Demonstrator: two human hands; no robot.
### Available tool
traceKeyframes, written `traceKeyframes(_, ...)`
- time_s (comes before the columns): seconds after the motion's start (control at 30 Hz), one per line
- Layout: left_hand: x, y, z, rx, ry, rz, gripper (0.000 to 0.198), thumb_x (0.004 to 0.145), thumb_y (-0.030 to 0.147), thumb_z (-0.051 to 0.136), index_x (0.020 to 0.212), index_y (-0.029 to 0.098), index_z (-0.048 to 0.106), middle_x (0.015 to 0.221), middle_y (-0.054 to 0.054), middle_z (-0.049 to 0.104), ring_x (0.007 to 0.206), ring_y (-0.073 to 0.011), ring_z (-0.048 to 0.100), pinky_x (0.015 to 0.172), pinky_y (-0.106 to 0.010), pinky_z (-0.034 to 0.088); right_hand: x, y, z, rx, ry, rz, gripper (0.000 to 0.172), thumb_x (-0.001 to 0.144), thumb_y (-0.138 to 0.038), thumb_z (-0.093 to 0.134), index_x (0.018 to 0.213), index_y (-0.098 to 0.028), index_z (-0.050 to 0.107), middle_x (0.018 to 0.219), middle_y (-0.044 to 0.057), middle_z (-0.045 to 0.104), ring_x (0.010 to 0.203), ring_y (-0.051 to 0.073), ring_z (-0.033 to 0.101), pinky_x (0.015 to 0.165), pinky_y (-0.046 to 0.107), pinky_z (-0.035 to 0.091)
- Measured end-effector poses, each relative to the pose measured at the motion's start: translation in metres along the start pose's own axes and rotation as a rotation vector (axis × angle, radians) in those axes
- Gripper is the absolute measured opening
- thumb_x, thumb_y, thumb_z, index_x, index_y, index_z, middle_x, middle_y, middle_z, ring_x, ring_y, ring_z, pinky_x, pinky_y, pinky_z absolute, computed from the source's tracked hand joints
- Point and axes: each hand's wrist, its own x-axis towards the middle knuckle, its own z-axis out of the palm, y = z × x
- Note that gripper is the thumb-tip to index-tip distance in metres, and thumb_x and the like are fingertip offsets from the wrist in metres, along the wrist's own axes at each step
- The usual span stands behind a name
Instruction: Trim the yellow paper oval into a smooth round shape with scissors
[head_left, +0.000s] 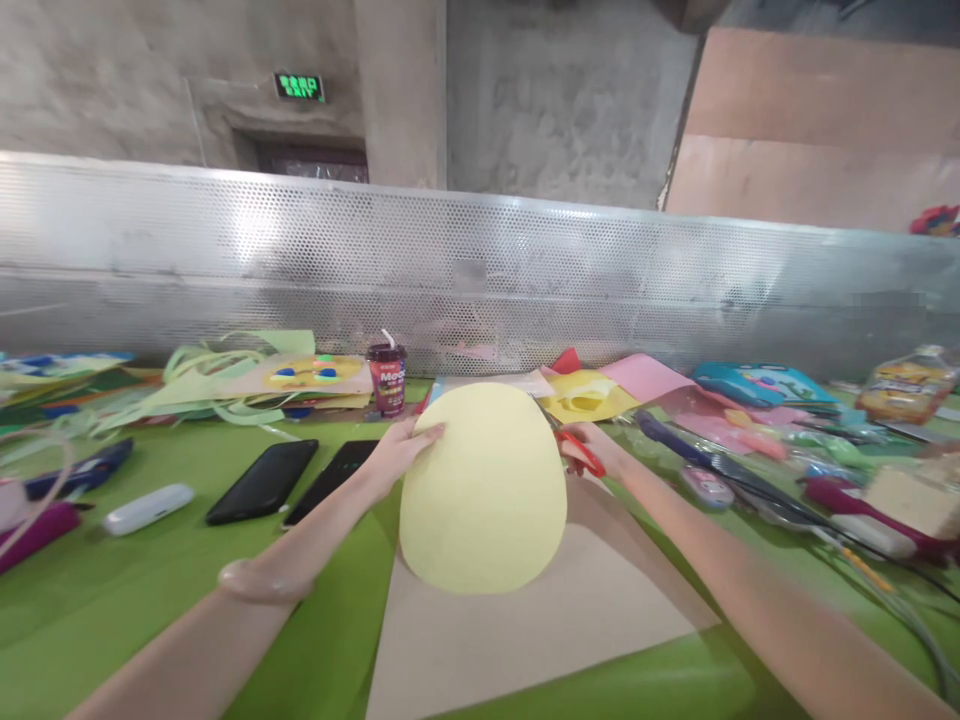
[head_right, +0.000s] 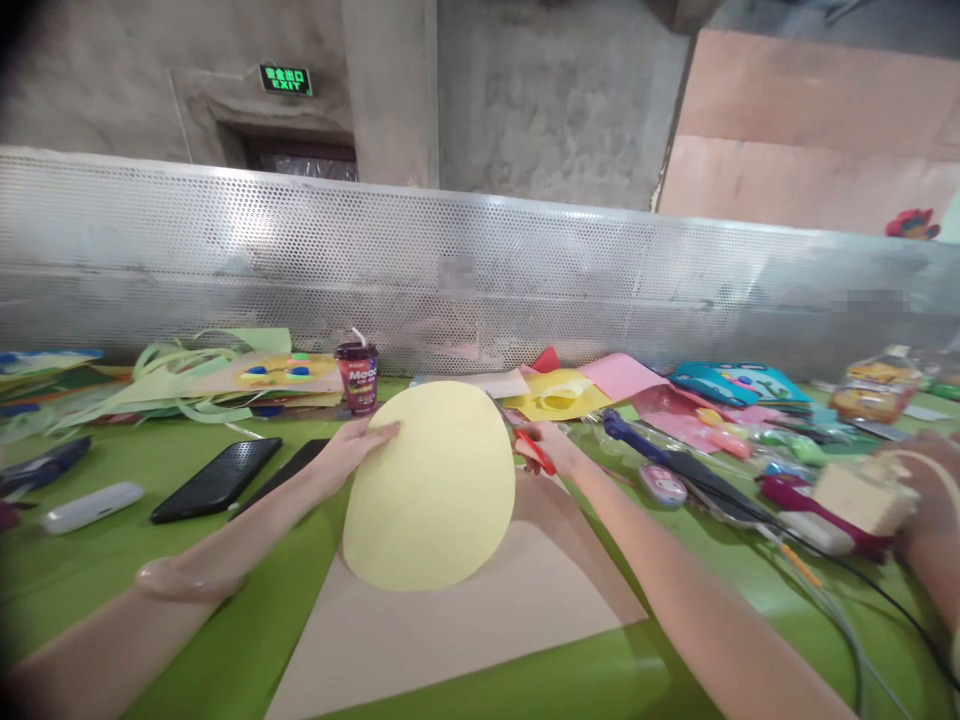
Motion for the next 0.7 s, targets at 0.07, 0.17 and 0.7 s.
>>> traceKeyframes(0.07, 0.0001, 0.0, -0.0001, -0.012, 0.003, -0.001, 0.048, 0.063, 0.043, 0.068, 0.097, 0.011, 0.061, 0.093, -0.012, 0.067, 0.081, -0.0252, 0.064, 0.068, -0.033, 0.052, -0.0003, 0.0, 0.0001, 0.005, -0.008, -0.014, 0.011, 0.064, -0.023, 0.047, 0.066, -0.015, 0.054, 0.043, -0.004, 0.051, 0.039, 0.009, 0.05, 0.037, 0.018, 0.039)
traceKeyframes(0.17, 0.0006, -0.0006, -0.0005, -0.02, 0.011, -0.008, 0.045, 0.063, 0.042, 0.068, 0.095, 0.011, 0.062, 0.093, -0.012, 0.067, 0.079, -0.0245, 0.064, 0.069, -0.032, 0.051, -0.0001, 0.0006, 0.0005, 0.002, -0.008, -0.01, 0.01, 0.064, -0.023, 0.047, 0.063, -0.016, 0.053, 0.043, -0.004, 0.051, 0.039, 0.009, 0.05, 0.036, 0.018, 0.038)
traceKeyframes(0.7, 0.0016, -0.0011, -0.0001, -0.033, 0.029, -0.03, 0.042, 0.065, 0.038, 0.068, 0.096, 0.011, 0.061, 0.094, -0.011, 0.067, 0.079, -0.0243, 0.064, 0.069, -0.032, 0.051, 0.0015, 0.0056, 0.0069, 0.003, -0.001, -0.061, 0.014, 0.068, -0.024, 0.048, 0.057, -0.017, 0.047, 0.041, -0.005, 0.049, 0.036, 0.008, 0.049, 0.037, 0.018, 0.039)
